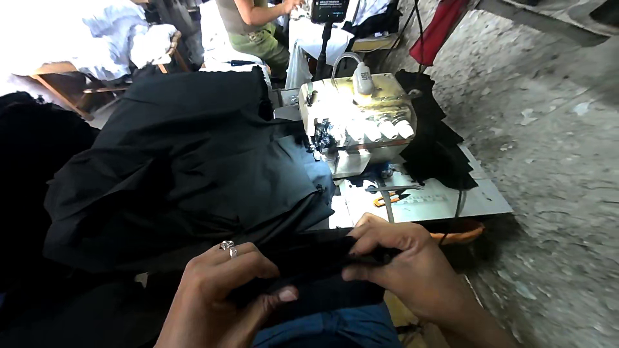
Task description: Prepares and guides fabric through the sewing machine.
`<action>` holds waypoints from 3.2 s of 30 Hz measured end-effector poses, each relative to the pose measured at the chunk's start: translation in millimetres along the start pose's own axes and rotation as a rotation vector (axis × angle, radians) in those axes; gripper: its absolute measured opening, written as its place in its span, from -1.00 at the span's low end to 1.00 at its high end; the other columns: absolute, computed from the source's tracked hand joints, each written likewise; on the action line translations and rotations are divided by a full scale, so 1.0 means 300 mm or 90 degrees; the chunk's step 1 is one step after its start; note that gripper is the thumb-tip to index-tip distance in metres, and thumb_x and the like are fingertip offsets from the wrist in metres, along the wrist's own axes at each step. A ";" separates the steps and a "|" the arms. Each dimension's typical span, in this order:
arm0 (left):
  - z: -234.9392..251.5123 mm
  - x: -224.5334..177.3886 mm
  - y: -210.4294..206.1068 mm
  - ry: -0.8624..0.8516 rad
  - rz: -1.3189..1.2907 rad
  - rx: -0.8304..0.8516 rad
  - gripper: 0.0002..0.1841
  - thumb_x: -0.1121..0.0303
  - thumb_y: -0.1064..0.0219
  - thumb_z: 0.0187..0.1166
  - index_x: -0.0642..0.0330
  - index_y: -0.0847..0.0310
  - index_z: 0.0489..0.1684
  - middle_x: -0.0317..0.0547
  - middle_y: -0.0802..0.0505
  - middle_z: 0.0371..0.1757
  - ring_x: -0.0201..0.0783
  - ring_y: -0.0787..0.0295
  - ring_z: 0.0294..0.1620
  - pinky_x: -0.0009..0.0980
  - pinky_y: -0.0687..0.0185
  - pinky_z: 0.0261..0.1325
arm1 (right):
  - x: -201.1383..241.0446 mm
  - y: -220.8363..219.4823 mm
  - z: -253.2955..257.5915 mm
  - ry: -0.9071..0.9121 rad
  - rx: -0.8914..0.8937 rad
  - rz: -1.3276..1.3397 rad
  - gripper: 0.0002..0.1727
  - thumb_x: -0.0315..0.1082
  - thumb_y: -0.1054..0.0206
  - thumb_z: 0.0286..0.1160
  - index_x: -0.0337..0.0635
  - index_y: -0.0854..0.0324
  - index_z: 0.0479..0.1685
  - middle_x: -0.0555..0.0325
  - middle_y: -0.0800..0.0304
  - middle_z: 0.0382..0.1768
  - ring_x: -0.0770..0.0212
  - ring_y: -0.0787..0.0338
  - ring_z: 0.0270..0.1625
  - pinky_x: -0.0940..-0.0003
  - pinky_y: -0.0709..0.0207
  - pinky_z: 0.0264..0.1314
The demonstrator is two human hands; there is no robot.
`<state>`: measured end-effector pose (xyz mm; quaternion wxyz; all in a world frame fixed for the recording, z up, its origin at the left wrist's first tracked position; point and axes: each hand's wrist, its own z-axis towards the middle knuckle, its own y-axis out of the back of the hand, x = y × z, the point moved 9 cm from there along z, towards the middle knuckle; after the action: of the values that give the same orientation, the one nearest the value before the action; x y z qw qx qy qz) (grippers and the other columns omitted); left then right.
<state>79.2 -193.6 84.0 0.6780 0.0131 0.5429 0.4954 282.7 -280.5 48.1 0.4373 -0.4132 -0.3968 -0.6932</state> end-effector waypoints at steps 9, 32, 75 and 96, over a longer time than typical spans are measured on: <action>0.007 -0.004 0.001 0.006 -0.031 -0.034 -0.78 0.16 -0.50 0.57 0.09 -0.75 -0.33 -0.36 -0.83 -0.37 -0.63 -0.70 -0.28 -0.67 -0.58 -0.21 | -0.027 -0.015 -0.018 -0.044 -0.017 0.151 -0.81 -0.31 -0.73 0.16 -0.07 -0.79 -0.50 0.37 -0.87 -0.32 0.61 -0.78 -0.18 0.73 -0.66 -0.15; 0.054 0.070 0.015 0.100 -0.063 -0.174 -0.91 0.35 -0.43 0.59 0.11 -0.78 -0.12 -0.47 -0.88 -0.30 -0.60 -0.77 -0.49 -0.71 -0.74 -0.47 | -0.024 -0.041 -0.065 0.091 0.066 -0.002 -0.93 -0.28 -0.48 0.56 -0.04 -0.84 -0.19 0.26 -0.83 -0.07 0.52 -0.80 0.04 0.69 -0.73 0.07; 0.224 0.083 0.018 0.024 0.075 -0.188 -0.89 0.36 -0.44 0.57 0.13 -0.83 -0.11 -0.48 -0.90 -0.27 -0.67 -0.77 -0.42 -0.73 -0.73 -0.38 | -0.153 -0.012 0.011 -0.201 0.003 0.204 -0.79 -0.36 -0.57 0.40 -0.20 -0.87 -0.04 0.30 -0.96 -0.28 0.53 -0.87 -0.30 0.63 -0.78 -0.19; 0.538 0.241 -0.122 -0.083 0.284 -0.187 -0.86 0.32 -0.49 0.53 0.19 -0.83 -0.19 -0.20 -0.95 -0.17 -0.59 -0.85 -0.13 -0.69 -0.73 -0.03 | -0.447 0.090 0.133 -0.226 -0.186 0.126 -0.85 -0.28 -0.60 0.31 -0.09 -0.80 -0.22 0.43 -0.85 -0.45 0.62 -0.76 -0.48 0.70 -0.66 -0.46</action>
<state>218.5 -78.6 77.5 0.5802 0.0658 0.4044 0.7039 353.9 -215.1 -56.6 0.3624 -0.6241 -0.3205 -0.6136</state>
